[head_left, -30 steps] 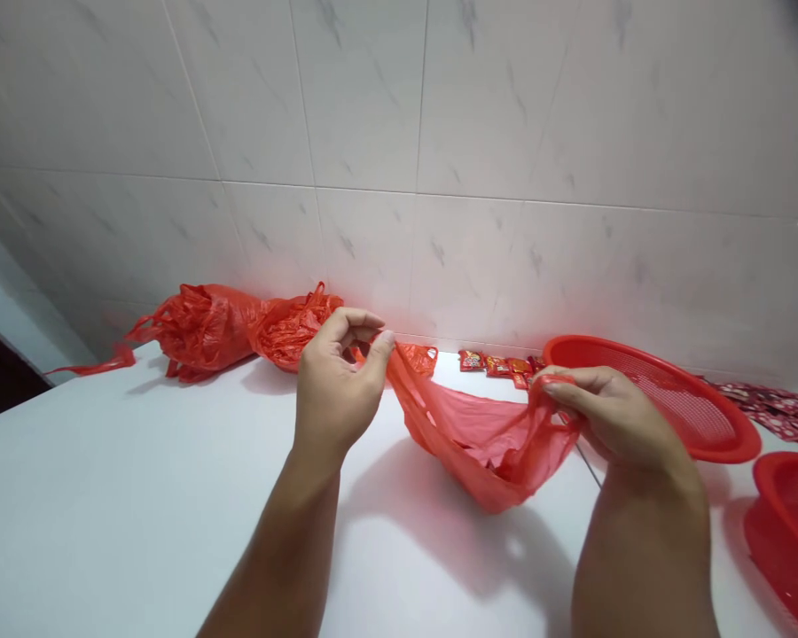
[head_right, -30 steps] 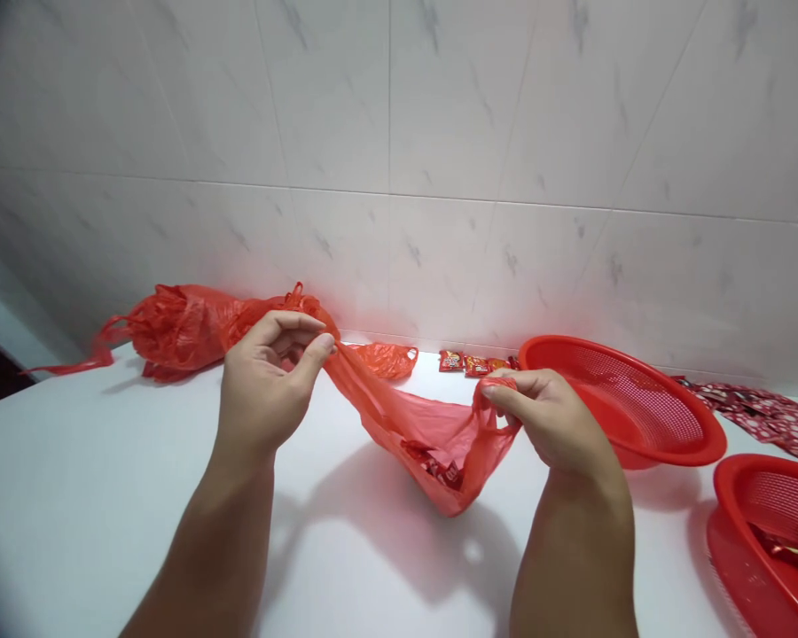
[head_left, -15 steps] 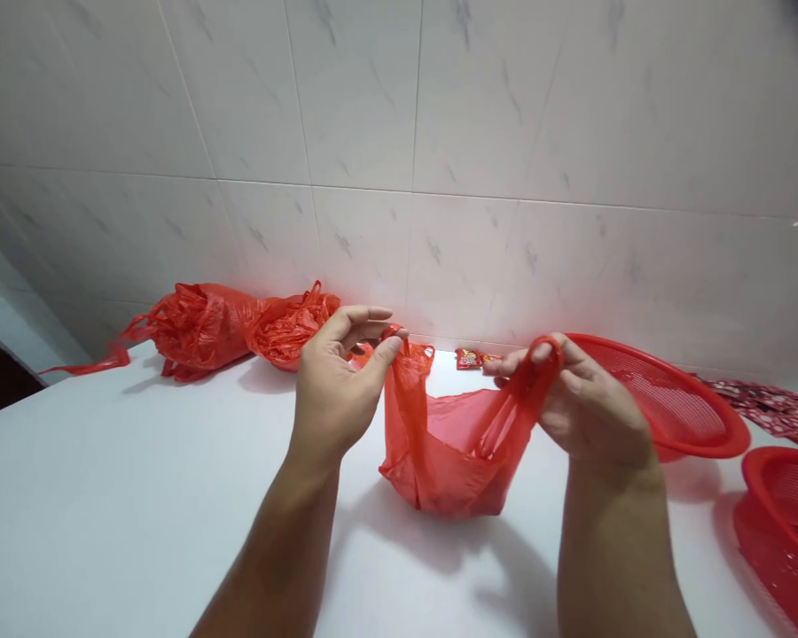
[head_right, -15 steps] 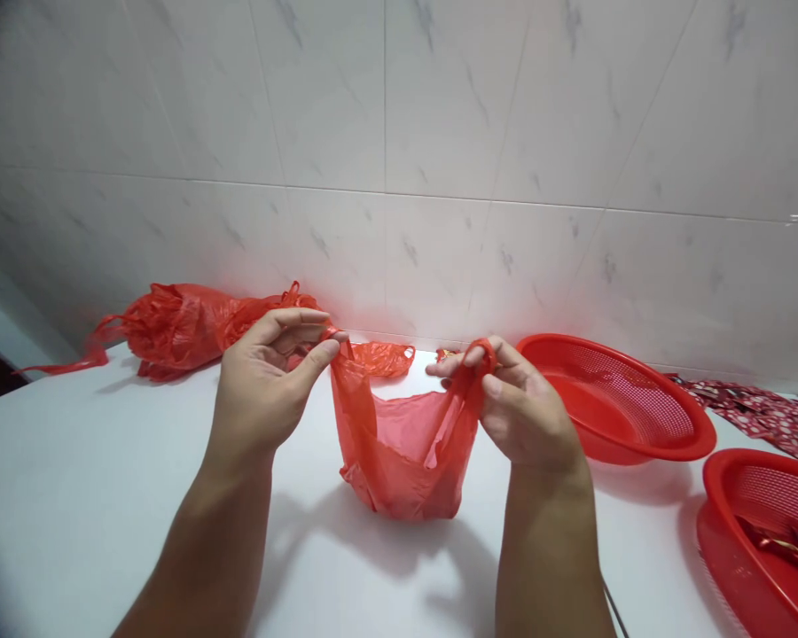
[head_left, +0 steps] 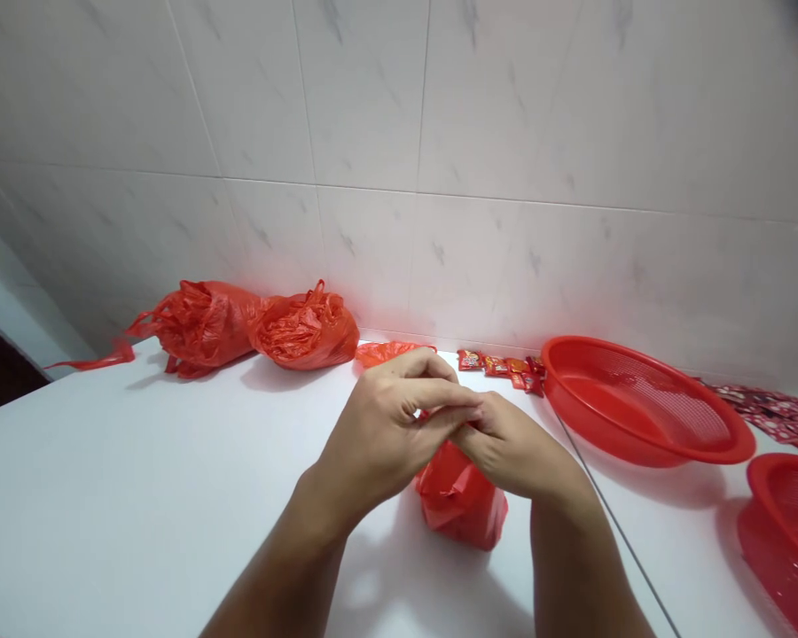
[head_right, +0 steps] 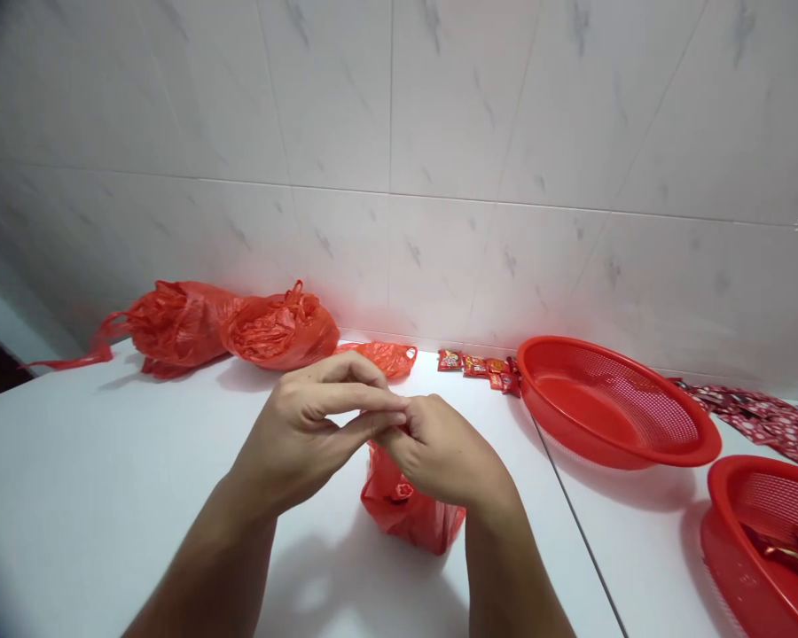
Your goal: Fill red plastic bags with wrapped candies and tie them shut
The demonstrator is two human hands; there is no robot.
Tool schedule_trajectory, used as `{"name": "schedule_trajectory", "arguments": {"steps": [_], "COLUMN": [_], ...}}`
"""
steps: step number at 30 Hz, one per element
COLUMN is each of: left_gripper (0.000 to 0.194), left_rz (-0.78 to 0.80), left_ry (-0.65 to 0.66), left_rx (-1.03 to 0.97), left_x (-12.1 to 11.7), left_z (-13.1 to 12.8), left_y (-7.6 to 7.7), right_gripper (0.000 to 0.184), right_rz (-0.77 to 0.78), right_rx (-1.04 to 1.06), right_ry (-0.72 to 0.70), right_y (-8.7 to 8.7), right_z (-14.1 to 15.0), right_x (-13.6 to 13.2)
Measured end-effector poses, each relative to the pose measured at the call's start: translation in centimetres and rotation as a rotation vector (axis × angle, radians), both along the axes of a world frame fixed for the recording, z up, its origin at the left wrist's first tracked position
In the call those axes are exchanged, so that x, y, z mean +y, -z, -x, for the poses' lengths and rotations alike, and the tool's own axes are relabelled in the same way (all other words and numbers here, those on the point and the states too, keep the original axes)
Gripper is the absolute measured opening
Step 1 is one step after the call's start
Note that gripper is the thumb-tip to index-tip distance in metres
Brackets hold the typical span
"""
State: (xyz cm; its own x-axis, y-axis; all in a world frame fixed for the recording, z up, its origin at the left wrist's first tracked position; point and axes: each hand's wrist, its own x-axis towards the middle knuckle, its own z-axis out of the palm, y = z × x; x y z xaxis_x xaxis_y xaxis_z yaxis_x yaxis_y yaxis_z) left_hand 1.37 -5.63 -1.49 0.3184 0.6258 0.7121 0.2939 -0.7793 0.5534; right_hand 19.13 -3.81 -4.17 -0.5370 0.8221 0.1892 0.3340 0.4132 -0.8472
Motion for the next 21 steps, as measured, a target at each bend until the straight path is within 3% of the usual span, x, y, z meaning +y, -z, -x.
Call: {"name": "schedule_trajectory", "arguments": {"steps": [2,6,10,14,21], "left_gripper": [0.017,0.036,0.019,0.013,0.021], "left_rz": [0.038,0.149,0.171,0.204,0.205], "left_ry": [-0.048,-0.115,-0.081,-0.160,-0.320], "left_rx": [0.045,0.214,0.260,0.187,0.156], "left_x": [-0.1,-0.1,0.0,0.4,0.8], "left_z": [0.4,1.2,1.5,1.3,1.6], "left_y": [-0.1,-0.3,-0.3,0.0,-0.4], "right_gripper": [0.043,0.061,0.074,0.072,0.063], "right_rz": [0.015,0.094,0.167,0.195,0.200], "right_rx": [-0.009,0.125,0.137,0.161,0.254], "right_ry": [0.001,0.000,-0.009,0.044,0.071], "right_y": [0.2,0.0,-0.3,-0.1,-0.2], "right_z": [-0.4,-1.0,-1.2,-1.0,-0.7], "right_x": [0.0,-0.1,-0.1,0.2,0.3]}}
